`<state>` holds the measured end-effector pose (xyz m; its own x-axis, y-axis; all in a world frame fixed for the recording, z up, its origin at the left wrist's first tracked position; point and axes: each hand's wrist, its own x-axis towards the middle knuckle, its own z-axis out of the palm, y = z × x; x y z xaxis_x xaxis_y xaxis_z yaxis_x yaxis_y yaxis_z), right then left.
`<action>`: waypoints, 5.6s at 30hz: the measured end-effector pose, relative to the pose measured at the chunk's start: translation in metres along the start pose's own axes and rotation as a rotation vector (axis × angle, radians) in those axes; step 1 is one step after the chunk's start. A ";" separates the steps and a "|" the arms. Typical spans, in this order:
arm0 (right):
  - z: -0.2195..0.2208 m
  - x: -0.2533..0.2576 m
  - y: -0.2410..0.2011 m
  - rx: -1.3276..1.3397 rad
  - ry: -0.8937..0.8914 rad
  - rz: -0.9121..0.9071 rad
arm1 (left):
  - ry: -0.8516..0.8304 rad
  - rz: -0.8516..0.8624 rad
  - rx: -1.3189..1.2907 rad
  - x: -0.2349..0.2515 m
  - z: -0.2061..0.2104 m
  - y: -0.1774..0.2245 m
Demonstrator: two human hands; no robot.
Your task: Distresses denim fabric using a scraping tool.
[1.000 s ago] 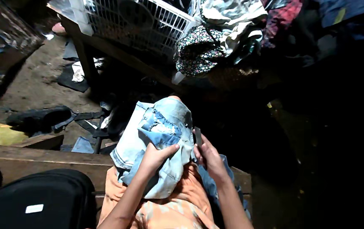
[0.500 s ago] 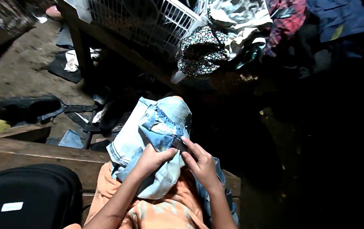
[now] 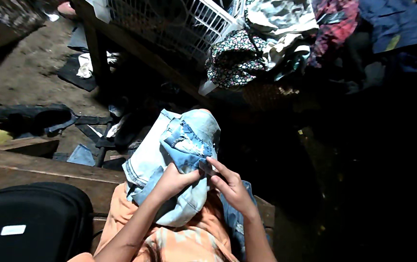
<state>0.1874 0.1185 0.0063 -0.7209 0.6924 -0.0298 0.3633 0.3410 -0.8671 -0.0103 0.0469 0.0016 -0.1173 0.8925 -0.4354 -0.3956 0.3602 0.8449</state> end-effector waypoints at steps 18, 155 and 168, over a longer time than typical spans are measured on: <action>-0.020 0.009 -0.002 0.002 -0.124 0.009 | -0.040 0.072 0.216 -0.002 -0.006 0.000; 0.005 0.002 -0.032 0.882 -0.083 0.367 | 0.150 0.016 -0.214 -0.025 0.005 0.000; 0.023 -0.002 -0.035 0.034 0.164 0.050 | 0.135 0.025 -0.216 -0.026 0.002 -0.001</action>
<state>0.1625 0.0903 0.0257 -0.5952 0.8035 0.0055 0.3742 0.2833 -0.8830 -0.0053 0.0243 0.0130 -0.2445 0.8507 -0.4653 -0.5749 0.2593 0.7761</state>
